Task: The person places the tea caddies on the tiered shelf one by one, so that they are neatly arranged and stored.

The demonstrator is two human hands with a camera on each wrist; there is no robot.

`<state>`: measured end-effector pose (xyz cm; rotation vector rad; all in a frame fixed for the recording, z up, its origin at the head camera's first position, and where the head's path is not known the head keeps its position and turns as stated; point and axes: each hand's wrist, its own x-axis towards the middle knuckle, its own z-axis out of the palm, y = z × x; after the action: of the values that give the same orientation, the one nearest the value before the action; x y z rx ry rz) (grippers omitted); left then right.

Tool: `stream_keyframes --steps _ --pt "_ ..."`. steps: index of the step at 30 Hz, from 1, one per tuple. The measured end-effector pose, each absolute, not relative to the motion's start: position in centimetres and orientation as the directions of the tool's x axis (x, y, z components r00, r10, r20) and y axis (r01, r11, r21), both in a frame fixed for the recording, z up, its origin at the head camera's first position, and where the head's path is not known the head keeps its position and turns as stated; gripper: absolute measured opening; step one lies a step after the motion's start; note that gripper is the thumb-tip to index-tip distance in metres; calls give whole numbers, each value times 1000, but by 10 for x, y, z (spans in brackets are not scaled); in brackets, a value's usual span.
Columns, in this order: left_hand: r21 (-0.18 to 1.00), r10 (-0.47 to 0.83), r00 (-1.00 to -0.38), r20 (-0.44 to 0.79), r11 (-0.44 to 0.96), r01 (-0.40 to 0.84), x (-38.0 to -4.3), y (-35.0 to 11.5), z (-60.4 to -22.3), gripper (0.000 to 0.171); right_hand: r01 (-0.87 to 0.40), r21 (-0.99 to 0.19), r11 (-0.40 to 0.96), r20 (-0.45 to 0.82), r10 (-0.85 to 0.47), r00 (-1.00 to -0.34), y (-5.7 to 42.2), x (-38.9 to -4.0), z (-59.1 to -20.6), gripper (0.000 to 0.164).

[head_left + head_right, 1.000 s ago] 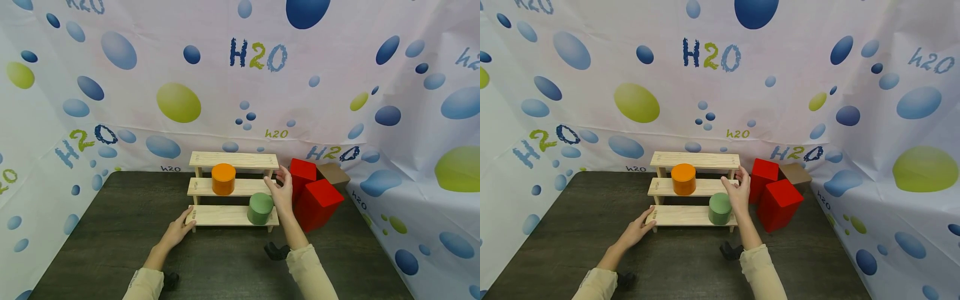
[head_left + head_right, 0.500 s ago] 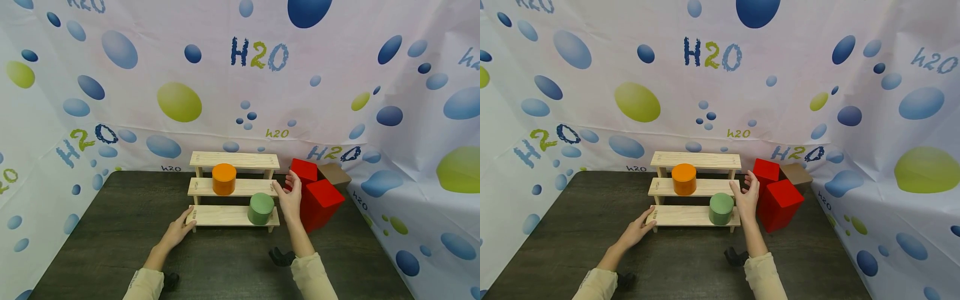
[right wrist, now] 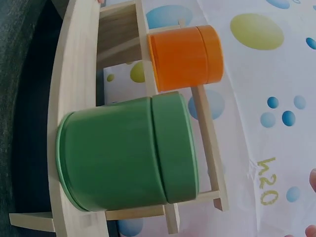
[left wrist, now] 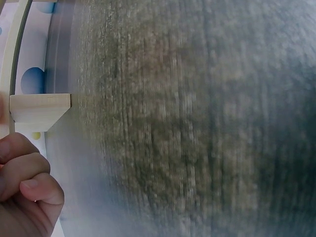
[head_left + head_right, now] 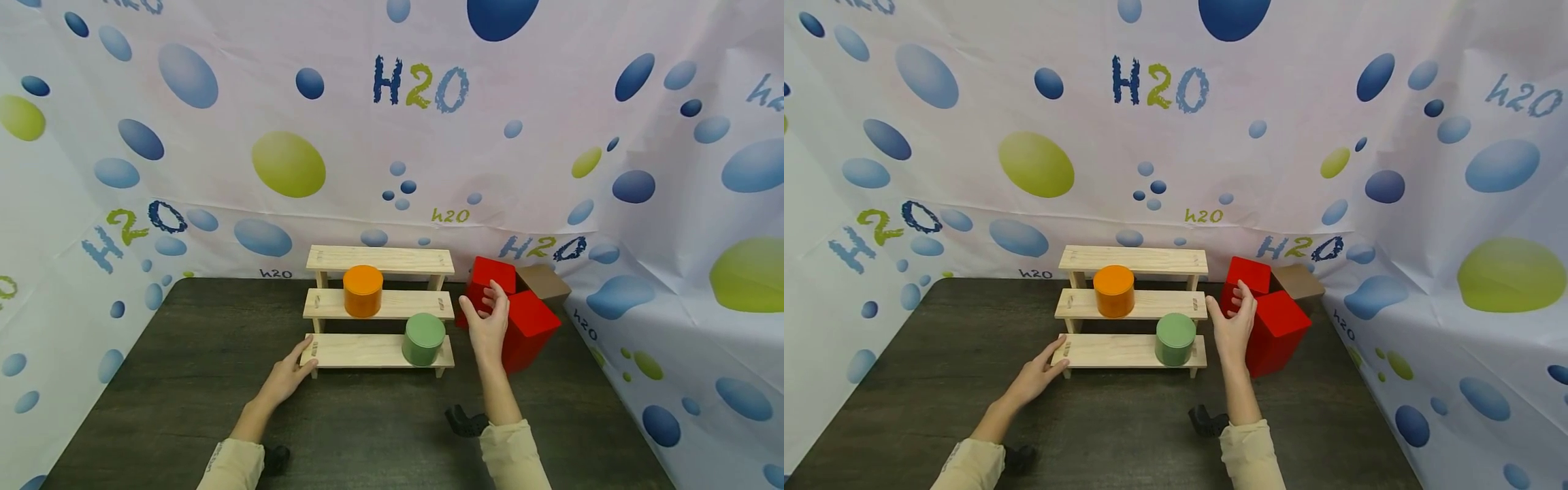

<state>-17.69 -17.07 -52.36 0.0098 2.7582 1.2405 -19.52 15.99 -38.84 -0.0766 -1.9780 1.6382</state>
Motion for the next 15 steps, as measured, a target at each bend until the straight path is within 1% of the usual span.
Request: stream_keyframes --steps 5,11,15 --pt "743 53 -993 -107 668 -44 -177 -171 -523 62 -315 -908 278 409 411 -815 162 -192 -388 55" --pt "742 52 -992 -112 668 -49 -177 -170 -521 61 -299 -903 308 417 463 -782 180 -206 -412 57" --pt "742 50 -993 -108 668 -47 -176 -170 -520 60 -278 -907 318 407 483 -775 193 -208 -423 58"
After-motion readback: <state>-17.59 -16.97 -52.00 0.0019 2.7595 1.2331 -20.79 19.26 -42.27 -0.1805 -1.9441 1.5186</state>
